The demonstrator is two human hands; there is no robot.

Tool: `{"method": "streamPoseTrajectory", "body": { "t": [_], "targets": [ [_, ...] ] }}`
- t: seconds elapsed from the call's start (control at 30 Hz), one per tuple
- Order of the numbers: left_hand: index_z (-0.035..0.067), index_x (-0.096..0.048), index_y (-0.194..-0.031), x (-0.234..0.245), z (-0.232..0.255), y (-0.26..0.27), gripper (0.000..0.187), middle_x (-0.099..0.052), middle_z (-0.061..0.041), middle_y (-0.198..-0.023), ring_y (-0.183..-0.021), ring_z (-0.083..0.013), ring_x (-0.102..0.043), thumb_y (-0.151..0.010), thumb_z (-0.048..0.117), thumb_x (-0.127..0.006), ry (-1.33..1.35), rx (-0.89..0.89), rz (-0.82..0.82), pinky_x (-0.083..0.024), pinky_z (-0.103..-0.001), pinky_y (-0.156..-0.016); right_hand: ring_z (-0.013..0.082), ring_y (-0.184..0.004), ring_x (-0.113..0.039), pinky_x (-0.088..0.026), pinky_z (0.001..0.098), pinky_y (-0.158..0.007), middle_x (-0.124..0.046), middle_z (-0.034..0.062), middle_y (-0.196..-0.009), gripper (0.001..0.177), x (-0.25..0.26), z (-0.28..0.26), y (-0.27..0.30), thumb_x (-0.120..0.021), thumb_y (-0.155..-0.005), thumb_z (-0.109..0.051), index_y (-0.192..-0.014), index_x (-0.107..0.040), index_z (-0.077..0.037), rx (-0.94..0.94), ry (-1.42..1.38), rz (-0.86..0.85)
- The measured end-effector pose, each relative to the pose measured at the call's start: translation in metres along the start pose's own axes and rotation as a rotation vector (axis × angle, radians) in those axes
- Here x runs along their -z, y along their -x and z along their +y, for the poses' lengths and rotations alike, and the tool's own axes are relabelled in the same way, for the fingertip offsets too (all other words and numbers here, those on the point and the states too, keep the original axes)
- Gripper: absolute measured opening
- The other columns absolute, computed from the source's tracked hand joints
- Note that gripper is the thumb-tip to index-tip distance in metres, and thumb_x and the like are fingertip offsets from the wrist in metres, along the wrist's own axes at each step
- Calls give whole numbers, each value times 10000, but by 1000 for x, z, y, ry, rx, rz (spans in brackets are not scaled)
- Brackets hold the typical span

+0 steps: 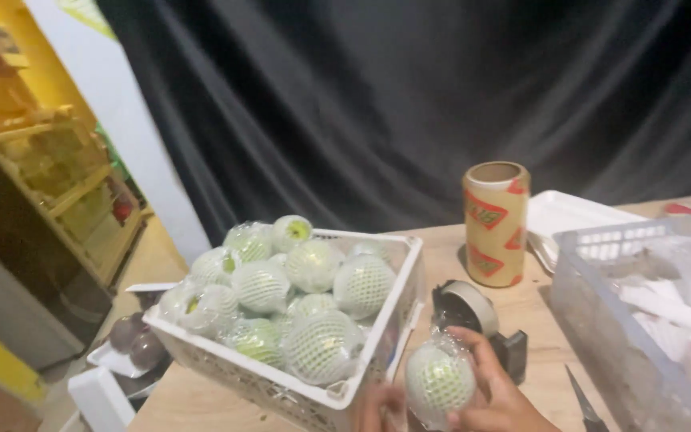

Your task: Wrapping guavas in protective foam nets with plastic film and securing them with tape.

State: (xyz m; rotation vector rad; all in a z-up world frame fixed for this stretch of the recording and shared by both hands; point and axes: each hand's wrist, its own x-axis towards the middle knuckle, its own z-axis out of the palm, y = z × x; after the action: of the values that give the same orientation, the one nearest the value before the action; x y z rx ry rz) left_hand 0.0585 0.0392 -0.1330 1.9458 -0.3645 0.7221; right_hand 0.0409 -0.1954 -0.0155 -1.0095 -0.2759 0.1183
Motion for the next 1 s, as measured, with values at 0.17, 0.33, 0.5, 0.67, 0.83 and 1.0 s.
{"method": "streamPoseTrajectory", "body": {
  "t": [0.17,0.33,0.5,0.67,0.83,1.0],
  "targets": [
    [218,-529,-1448,-29,105,-72,511,-548,16,-1486,-1326,-151,-592,-942,145,-517,-547,-370,111,-473,-291,-1024,231,-1236,-625,-522,338,-992,-541,142,-1424,1015,12,14,-11,-817,-635,180,-1479,-380,-176,95,162,56],
    [141,-254,-1574,-25,124,-90,1212,-445,-150,-1562,-1455,-266,-449,-572,405,-883,144,55,-470,-341,-392,-1164,157,-1320,-535,-404,295,-1097,-488,43,-1431,1059,14,3,-11,-902,-536,-136,-1431,-347,-246,138,799,304],
    [170,-376,-1492,-20,122,-80,1037,-492,-133,-1506,-1386,-276,-522,-565,286,-825,130,126,-394,-405,-385,-1115,222,-1377,-438,-319,349,-1154,-430,96,-1413,990,11,12,-7,-877,-543,-163,-1398,-378,-152,302,941,226],
    [195,-517,-1340,-18,119,-82,884,-664,-47,-1333,-1190,-261,-662,-504,180,-806,119,154,-301,-502,-347,-969,255,-1371,-437,-302,386,-1177,-456,126,-1372,751,-1,-5,-3,-774,-744,-241,-1379,-404,-86,598,890,11],
    [138,-460,-1354,-21,111,-80,828,-529,-153,-1462,-1382,-341,-516,-632,-82,-800,161,-134,-127,-391,-461,-1132,245,-1136,-695,-593,419,-961,-711,155,-1178,261,-2,-12,2,-577,-882,-121,-1127,-614,-38,344,286,320],
    [114,-474,-1347,-22,103,-80,804,-526,-155,-1459,-1368,-373,-513,-662,65,-891,4,-329,-149,-413,-497,-1099,152,-714,-558,-533,302,-582,-561,91,-925,355,11,-1,4,-664,-824,-40,-1163,-570,-88,341,526,375]
  ]
}}
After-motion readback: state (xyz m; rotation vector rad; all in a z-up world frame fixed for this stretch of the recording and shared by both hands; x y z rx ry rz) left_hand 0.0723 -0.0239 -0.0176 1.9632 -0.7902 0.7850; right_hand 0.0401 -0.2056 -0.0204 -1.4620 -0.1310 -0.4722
